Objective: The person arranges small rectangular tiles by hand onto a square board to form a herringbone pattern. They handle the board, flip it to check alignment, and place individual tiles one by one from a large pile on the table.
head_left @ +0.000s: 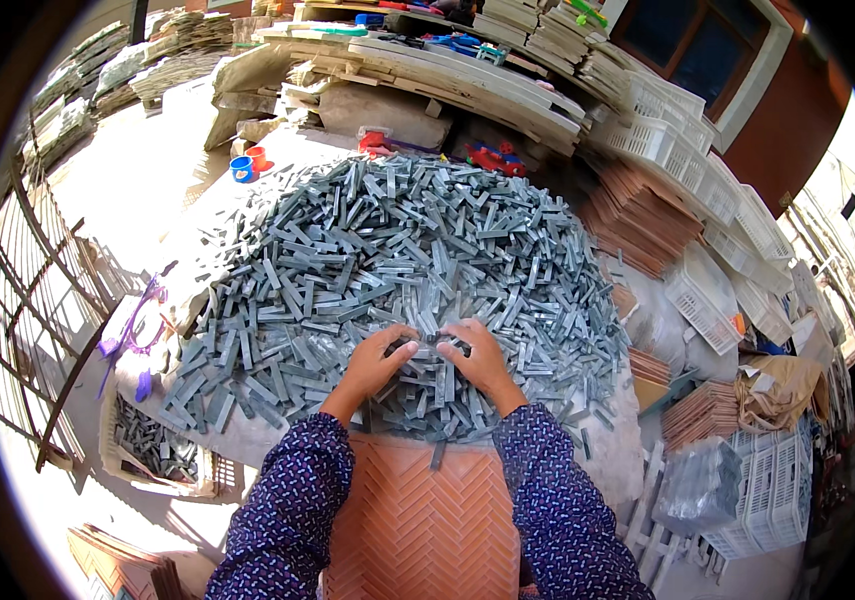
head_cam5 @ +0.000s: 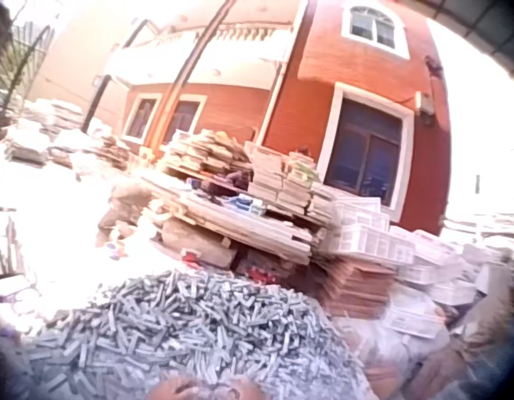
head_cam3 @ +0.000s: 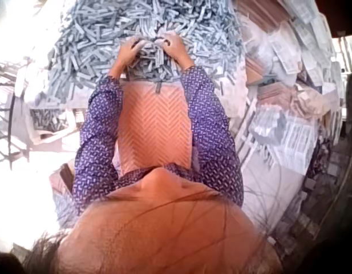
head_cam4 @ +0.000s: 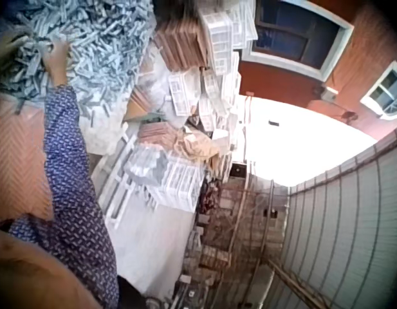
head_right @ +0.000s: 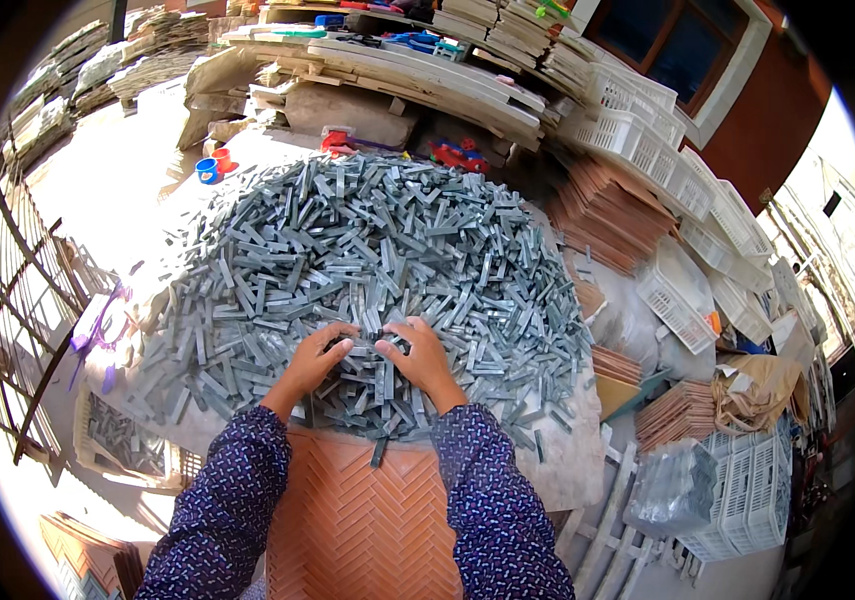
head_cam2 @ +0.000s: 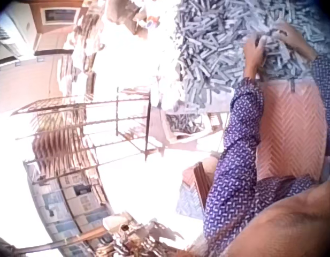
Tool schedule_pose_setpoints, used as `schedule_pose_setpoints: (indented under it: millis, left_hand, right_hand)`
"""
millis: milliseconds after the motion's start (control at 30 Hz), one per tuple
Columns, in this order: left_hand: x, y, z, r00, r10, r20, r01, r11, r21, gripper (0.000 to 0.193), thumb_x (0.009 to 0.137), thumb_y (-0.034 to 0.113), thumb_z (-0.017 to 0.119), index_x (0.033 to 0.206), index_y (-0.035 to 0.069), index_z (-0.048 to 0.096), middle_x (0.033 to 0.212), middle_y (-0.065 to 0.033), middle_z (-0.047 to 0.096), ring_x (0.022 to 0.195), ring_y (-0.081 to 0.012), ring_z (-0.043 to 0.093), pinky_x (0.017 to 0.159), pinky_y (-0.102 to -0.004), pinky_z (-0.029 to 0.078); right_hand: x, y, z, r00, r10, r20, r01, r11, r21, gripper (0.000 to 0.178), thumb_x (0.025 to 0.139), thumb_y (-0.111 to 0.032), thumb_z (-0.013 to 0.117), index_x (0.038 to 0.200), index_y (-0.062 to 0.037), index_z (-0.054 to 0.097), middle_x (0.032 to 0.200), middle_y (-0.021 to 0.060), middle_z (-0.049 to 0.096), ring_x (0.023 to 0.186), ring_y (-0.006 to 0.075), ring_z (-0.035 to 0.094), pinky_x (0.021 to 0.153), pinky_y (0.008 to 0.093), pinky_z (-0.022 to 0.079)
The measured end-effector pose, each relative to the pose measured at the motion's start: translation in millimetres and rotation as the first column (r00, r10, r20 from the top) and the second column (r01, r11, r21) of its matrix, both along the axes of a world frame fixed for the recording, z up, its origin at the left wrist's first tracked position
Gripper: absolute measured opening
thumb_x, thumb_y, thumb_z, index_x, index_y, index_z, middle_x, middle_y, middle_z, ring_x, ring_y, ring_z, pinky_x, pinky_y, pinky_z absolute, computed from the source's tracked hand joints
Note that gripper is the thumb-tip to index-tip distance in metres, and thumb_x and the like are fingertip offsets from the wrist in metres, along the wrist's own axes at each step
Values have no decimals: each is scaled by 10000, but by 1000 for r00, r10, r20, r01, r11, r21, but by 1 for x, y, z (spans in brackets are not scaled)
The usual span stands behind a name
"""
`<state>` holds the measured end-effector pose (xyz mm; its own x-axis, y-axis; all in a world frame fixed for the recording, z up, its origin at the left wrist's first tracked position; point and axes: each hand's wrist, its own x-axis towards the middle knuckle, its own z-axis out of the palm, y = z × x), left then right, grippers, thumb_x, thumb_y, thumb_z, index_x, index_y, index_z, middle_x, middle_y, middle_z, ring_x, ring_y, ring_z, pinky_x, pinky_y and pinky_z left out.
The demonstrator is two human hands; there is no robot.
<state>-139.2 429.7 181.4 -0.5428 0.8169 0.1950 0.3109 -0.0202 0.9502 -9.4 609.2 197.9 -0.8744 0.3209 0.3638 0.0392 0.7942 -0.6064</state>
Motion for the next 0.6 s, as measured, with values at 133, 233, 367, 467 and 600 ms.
schedule_pose_setpoints:
  millis: [133, 233, 367, 467, 600]
  left_hand:
    - [4, 3, -12, 922, 335, -194, -327, 942, 69, 377, 859, 306, 588, 1116, 30, 597, 1227, -165, 564, 1185, -326, 492, 988, -377, 370]
    - [12, 18, 5, 926, 312, -211, -326, 944, -37, 421, 825, 336, 625, 1125, 42, 593, 1288, -190, 521, 1202, -343, 478, 992, -379, 370]
    - [4, 14, 4, 983, 151, -101, -161, 982, -101, 426, 802, 340, 657, 1119, 60, 607, 1284, -177, 533, 1207, -308, 484, 995, -350, 364]
    - [-11, 4, -7, 987, -22, 159, 31, 998, -55, 434, 818, 329, 656, 1153, 57, 602, 1222, -124, 578, 1132, -219, 524, 961, -321, 378]
    - [4, -7, 13, 911, -158, 382, 209, 973, -96, 484, 842, 338, 637, 1225, 51, 563, 1187, -65, 565, 997, -148, 520, 877, -284, 403]
  right_hand:
    - [10, 5, 15, 994, -26, -110, 28, 999, 24, 451, 831, -445, 622, 1131, -108, 609, 1163, 214, 546, 1145, 379, 480, 956, 403, 385]
    - [6, 24, -16, 965, -194, 175, 171, 976, 136, 485, 907, -487, 487, 1226, -133, 572, 1342, 200, 466, 1287, 358, 365, 1054, 423, 282]
    - [-2, 17, -29, 983, -58, 176, 92, 976, -195, 428, 916, -444, 485, 1137, -112, 639, 1208, 140, 590, 1171, 289, 507, 1027, 397, 321]
    - [2, -6, -3, 972, 8, 236, 64, 953, -297, 408, 913, -420, 502, 1121, -101, 647, 1124, 135, 636, 1086, 288, 568, 987, 365, 365]
    - [26, -7, -12, 995, 65, 77, -15, 851, -526, 478, 896, -427, 550, 1160, -32, 602, 1109, 140, 635, 1040, 233, 584, 907, 321, 421]
